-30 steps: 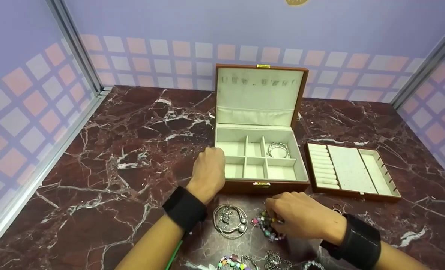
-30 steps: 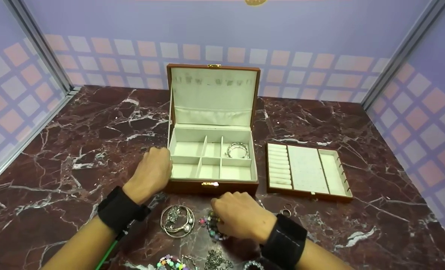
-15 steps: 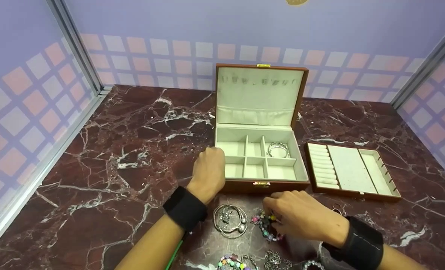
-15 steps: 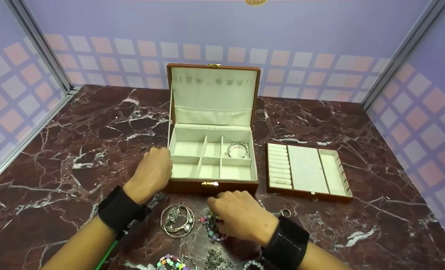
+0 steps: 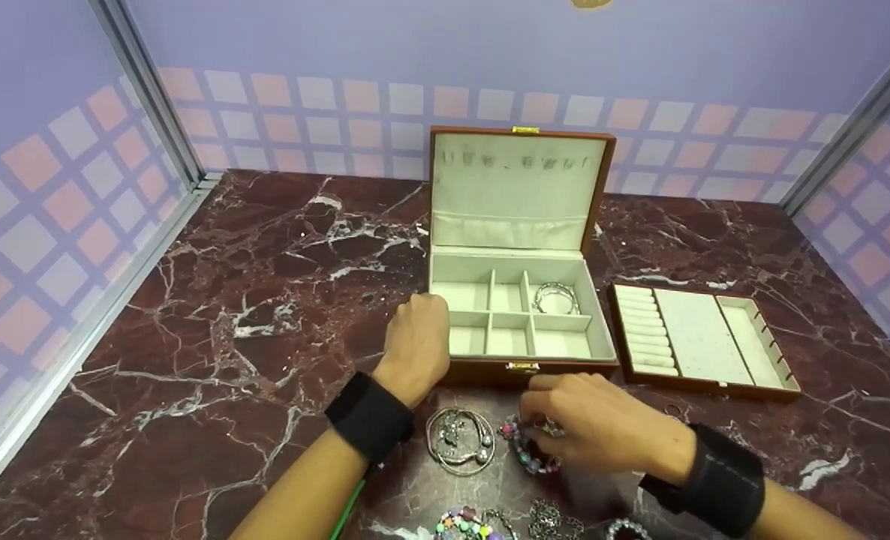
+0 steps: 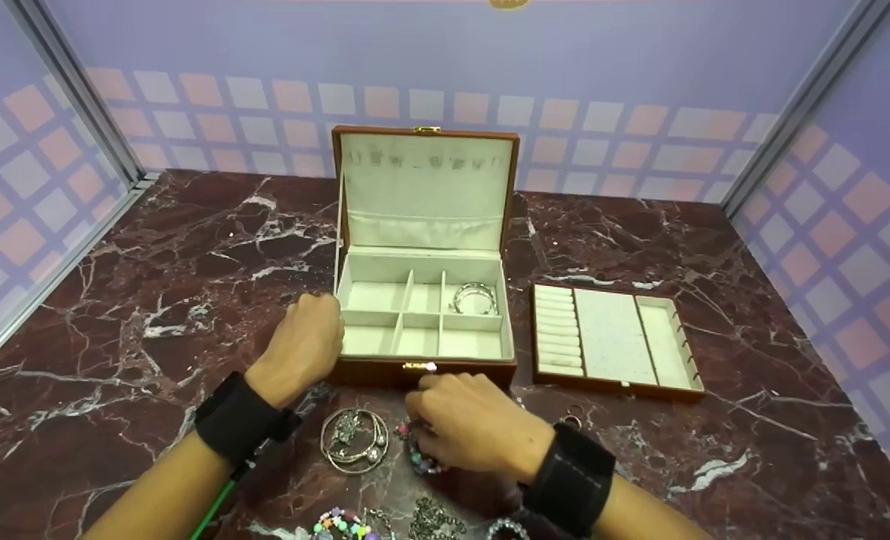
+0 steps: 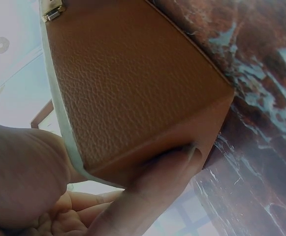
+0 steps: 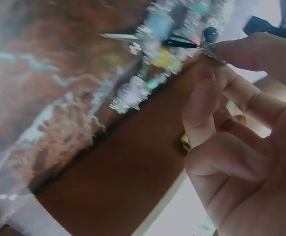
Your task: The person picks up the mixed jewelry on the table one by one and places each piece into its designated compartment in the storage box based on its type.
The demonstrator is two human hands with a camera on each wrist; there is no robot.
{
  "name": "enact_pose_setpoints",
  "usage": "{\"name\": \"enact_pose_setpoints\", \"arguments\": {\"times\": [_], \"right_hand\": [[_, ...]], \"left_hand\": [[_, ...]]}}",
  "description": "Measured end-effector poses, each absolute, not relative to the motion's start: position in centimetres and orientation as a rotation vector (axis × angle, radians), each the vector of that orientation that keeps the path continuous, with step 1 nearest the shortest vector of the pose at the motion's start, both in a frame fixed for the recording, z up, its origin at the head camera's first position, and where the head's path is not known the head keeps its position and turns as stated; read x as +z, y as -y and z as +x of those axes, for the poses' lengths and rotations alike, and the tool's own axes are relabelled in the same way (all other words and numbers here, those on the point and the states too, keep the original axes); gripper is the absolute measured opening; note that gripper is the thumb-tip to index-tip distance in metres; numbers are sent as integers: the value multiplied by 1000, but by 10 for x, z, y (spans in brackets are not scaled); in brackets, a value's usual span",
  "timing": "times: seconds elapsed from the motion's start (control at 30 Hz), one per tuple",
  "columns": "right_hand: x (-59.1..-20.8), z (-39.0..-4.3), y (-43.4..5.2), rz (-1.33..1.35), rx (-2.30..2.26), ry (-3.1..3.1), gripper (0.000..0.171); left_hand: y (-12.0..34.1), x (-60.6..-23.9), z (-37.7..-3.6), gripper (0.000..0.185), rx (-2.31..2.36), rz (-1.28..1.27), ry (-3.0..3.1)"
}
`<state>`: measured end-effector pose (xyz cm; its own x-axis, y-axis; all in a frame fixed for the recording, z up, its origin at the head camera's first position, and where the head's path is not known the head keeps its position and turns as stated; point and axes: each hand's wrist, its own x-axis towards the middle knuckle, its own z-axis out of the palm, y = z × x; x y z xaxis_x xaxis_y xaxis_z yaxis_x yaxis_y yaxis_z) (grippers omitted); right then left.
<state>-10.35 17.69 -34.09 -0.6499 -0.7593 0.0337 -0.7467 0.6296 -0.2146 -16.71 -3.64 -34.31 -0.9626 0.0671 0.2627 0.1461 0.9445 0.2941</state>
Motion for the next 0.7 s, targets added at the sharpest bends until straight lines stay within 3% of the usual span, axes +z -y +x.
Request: {"name": "enact_pose_setpoints", "arguments": {"times": [0.33, 0.7], "right_hand": [[-304, -123, -180, -1211, -674, -2740, 9], [-284, -177, -177, -1143, -761, -2884, 6]], "left_hand": [[38, -342, -167, 19, -465, -169, 2854], [38, -343, -167, 19, -493, -163, 2856]]}}
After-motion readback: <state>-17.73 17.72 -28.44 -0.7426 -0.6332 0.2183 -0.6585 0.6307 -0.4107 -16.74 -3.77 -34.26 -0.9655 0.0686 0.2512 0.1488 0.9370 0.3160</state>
